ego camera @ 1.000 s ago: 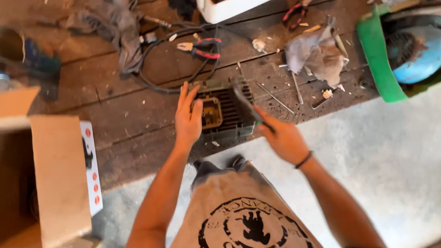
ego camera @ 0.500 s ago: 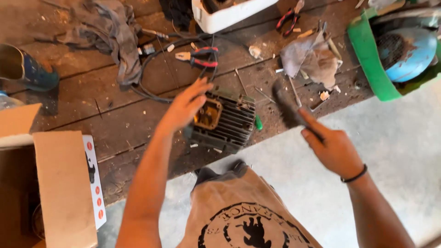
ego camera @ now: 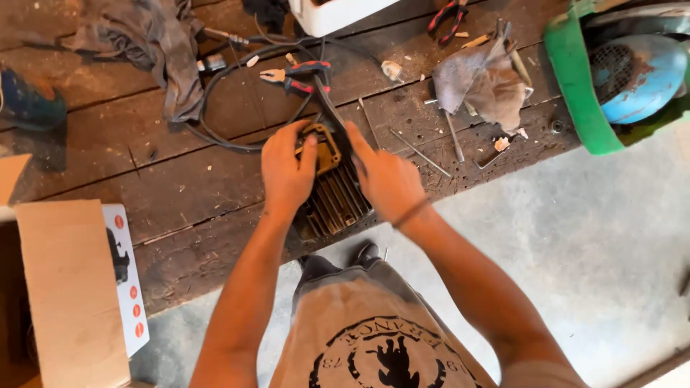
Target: Disassembling and inspecting an electric motor housing using a screwdriver on a workbench
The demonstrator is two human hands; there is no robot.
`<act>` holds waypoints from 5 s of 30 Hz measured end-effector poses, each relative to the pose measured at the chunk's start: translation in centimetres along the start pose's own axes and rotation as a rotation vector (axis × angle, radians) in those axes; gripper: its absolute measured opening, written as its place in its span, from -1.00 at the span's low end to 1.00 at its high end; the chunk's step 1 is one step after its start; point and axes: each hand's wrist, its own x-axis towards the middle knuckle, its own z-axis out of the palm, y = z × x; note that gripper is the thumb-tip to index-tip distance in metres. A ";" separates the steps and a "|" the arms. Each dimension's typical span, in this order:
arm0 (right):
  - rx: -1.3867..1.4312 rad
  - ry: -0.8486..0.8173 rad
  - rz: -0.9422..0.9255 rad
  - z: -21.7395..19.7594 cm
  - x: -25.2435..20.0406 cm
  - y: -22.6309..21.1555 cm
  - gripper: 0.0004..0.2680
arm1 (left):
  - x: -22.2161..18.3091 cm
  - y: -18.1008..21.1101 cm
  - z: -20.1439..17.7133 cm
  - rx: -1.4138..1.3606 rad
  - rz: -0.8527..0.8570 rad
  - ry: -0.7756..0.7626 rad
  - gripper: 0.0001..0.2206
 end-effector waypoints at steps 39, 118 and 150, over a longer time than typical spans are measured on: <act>0.108 0.051 -0.003 -0.6 0.5 3.9 -0.59 | 3.1 -2.4 1.9 -0.059 0.113 -0.080 -0.74; 0.434 0.362 0.133 -2.4 -20.8 6.2 -0.75 | 2.4 1.7 -1.4 -0.013 0.057 -0.212 -0.65; 0.039 0.134 -0.186 -13.0 -15.0 3.8 -0.85 | 1.7 2.3 -1.6 0.043 0.058 -0.155 -0.61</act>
